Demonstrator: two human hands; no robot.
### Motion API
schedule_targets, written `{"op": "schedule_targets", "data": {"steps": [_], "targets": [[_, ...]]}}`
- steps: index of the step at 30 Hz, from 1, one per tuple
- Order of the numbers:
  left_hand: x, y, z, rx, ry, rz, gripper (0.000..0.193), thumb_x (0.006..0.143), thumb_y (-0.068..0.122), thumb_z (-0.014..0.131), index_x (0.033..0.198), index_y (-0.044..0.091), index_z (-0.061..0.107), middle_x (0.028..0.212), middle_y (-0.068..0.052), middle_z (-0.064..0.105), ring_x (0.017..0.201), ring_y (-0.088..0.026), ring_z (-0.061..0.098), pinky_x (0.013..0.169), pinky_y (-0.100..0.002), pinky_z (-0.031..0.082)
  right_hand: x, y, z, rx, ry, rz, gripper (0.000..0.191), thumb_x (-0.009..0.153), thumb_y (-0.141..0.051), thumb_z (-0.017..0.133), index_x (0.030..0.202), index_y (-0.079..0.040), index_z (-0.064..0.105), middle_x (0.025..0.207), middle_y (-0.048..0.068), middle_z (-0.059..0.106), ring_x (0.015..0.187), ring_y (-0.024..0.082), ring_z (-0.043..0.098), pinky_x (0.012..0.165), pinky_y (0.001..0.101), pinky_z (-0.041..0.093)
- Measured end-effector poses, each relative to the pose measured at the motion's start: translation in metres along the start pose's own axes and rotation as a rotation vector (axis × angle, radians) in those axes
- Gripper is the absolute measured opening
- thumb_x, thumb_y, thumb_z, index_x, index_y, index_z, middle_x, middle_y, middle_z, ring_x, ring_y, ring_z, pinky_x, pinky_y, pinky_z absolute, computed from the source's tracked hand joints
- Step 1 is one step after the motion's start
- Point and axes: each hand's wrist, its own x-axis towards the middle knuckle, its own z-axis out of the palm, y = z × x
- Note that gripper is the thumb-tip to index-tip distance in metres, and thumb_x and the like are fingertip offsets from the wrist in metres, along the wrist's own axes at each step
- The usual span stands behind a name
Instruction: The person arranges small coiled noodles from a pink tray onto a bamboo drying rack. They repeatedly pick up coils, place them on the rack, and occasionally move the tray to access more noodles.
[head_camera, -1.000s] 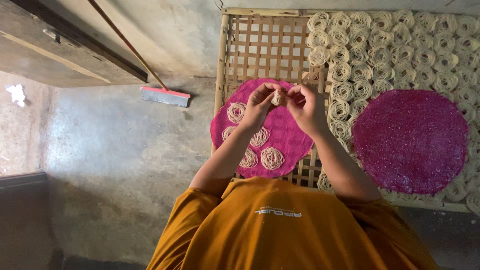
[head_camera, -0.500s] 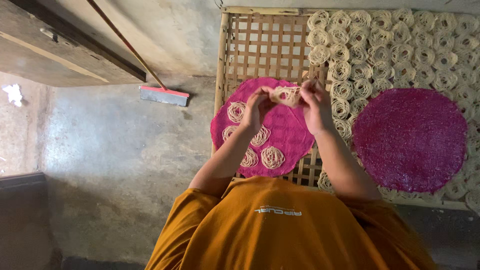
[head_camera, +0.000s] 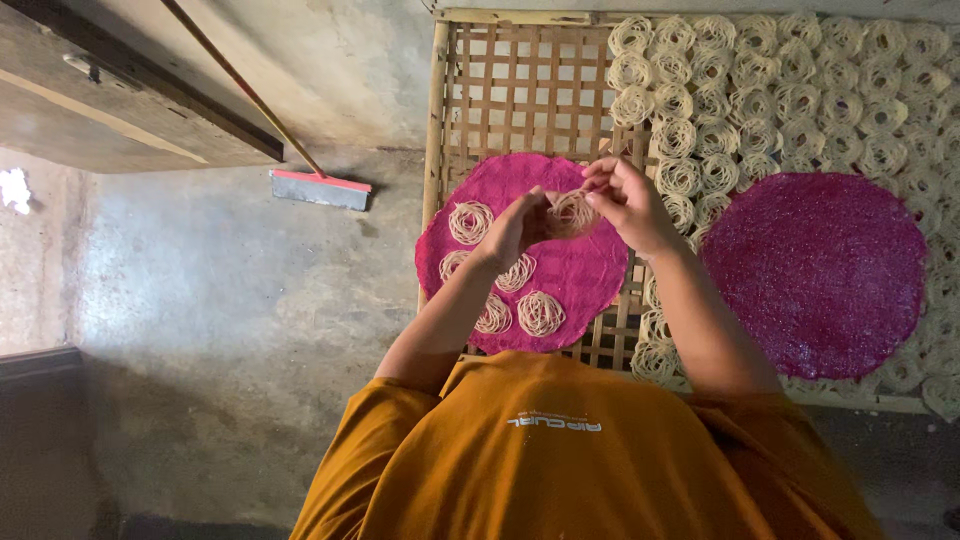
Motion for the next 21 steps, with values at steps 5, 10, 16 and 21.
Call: {"op": "schedule_targets", "data": {"steps": [5, 10, 16, 21], "targets": [[-0.002, 0.007, 0.011, -0.008, 0.047, 0.039, 0.042, 0.107, 0.028, 0.045, 0.141, 0.004, 0.050, 0.123, -0.015, 0.065, 0.107, -0.025, 0.069, 0.102, -0.045, 0.058, -0.001, 0.016, 0.004, 0.031, 0.117, 0.013, 0.031, 0.105, -0.026, 0.065, 0.126, -0.003, 0.062, 0.113, 0.009, 0.072, 0.105, 0.014, 0.070, 0.102, 0.0270, 0.059], [0.007, -0.002, 0.013, -0.137, 0.136, 0.049, 0.033, 0.111, 0.019, 0.042, 0.137, 0.003, 0.054, 0.120, -0.013, 0.067, 0.106, -0.021, 0.069, 0.099, -0.038, 0.058, -0.013, 0.036, 0.027, 0.814, 0.076, 0.232, 0.045, 0.088, -0.031, 0.076, 0.125, -0.007, 0.065, 0.109, 0.008, 0.072, 0.096, 0.015, 0.070, 0.085, 0.0280, 0.060], [0.023, -0.020, 0.007, 0.224, 0.248, 0.269, 0.025, 0.107, 0.002, 0.057, 0.132, 0.001, 0.061, 0.119, -0.014, 0.070, 0.107, -0.020, 0.067, 0.093, -0.035, 0.057, -0.012, 0.054, 0.035, 0.641, 0.355, 0.165, 0.021, 0.092, -0.014, 0.076, 0.104, -0.004, 0.062, 0.104, 0.009, 0.070, 0.090, 0.016, 0.071, 0.086, 0.0329, 0.062], [0.025, -0.019, 0.005, 0.189, 0.300, 0.047, 0.040, 0.104, 0.023, 0.053, 0.140, 0.006, 0.056, 0.124, -0.016, 0.070, 0.108, -0.026, 0.070, 0.090, -0.038, 0.060, -0.007, 0.052, 0.014, 0.691, 0.270, 0.152, 0.020, 0.096, -0.013, 0.076, 0.107, -0.003, 0.062, 0.104, 0.010, 0.069, 0.089, 0.017, 0.069, 0.084, 0.0330, 0.059]]}}
